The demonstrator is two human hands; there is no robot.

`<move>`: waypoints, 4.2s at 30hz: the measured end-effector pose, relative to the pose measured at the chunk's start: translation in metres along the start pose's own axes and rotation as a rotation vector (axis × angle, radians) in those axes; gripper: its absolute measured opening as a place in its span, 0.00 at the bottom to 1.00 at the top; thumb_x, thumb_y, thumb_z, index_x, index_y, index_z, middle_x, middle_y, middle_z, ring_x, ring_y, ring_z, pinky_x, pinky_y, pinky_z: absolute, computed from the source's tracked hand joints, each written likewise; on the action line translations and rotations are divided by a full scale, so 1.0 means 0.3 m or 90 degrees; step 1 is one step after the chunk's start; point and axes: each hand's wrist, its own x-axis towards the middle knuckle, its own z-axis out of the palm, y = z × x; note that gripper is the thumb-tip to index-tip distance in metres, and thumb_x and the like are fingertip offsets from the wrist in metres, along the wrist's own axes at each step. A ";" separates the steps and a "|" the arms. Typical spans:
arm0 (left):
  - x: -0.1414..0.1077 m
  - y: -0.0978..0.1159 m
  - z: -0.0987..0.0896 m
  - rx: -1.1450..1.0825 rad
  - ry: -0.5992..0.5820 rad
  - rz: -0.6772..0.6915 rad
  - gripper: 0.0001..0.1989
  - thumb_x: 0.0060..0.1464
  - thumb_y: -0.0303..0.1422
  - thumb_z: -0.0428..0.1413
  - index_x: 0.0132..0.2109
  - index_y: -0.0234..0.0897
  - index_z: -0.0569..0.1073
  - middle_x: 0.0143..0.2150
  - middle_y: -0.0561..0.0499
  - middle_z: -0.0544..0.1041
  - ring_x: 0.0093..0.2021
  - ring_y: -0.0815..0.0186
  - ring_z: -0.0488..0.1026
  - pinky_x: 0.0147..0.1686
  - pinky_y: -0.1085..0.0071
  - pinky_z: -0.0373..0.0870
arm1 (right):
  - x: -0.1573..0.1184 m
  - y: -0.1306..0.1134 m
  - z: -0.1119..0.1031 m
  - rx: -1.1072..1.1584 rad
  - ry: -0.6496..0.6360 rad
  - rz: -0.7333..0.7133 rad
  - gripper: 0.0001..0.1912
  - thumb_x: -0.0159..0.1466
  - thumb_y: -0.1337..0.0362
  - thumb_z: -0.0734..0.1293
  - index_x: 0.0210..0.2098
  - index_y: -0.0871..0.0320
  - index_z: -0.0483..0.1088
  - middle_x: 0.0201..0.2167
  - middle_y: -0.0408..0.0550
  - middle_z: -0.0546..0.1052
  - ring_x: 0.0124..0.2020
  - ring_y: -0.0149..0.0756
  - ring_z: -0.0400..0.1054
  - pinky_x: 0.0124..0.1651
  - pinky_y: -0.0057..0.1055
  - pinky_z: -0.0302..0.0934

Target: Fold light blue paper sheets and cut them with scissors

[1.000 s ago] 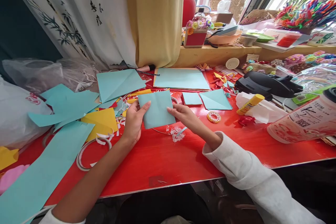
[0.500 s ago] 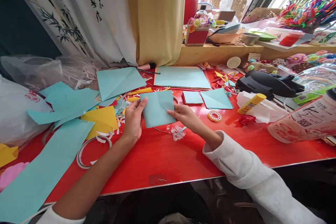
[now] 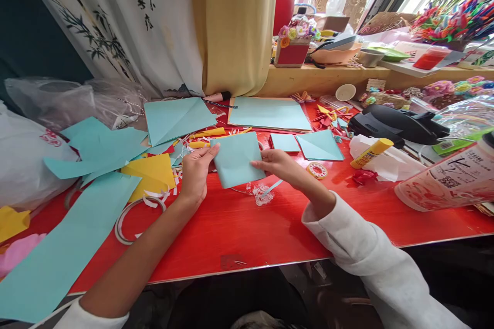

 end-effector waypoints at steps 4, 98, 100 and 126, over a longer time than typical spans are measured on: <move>-0.016 0.017 0.009 0.054 -0.040 0.030 0.16 0.44 0.38 0.64 0.20 0.34 0.69 0.20 0.56 0.61 0.22 0.74 0.58 0.21 0.76 0.59 | 0.019 -0.099 -0.024 -0.099 0.196 -0.094 0.17 0.57 0.57 0.70 0.43 0.58 0.71 0.42 0.51 0.77 0.44 0.40 0.71 0.46 0.37 0.65; -0.321 0.177 -0.003 0.565 -0.329 0.153 0.11 0.58 0.37 0.53 0.33 0.39 0.76 0.32 0.54 0.79 0.35 0.67 0.75 0.37 0.74 0.68 | 0.102 -0.080 -0.132 -0.130 0.469 -0.144 0.18 0.64 0.57 0.61 0.20 0.57 0.58 0.19 0.39 0.57 0.23 0.29 0.50 0.27 0.29 0.45; -0.265 0.180 0.005 0.594 -0.250 0.334 0.11 0.59 0.33 0.51 0.46 0.41 0.76 0.47 0.51 0.78 0.49 0.64 0.73 0.49 0.69 0.66 | 0.101 -0.074 -0.140 -0.072 0.432 -0.130 0.18 0.63 0.57 0.62 0.20 0.57 0.59 0.19 0.39 0.57 0.22 0.28 0.49 0.27 0.29 0.45; 0.003 0.143 -0.009 0.433 -0.394 0.157 0.22 0.49 0.40 0.61 0.52 0.42 0.75 0.55 0.49 0.74 0.60 0.54 0.64 0.57 0.62 0.65 | 0.082 -0.047 -0.034 0.202 0.139 0.051 0.27 0.55 0.40 0.64 0.33 0.58 0.73 0.25 0.44 0.70 0.24 0.30 0.62 0.25 0.25 0.56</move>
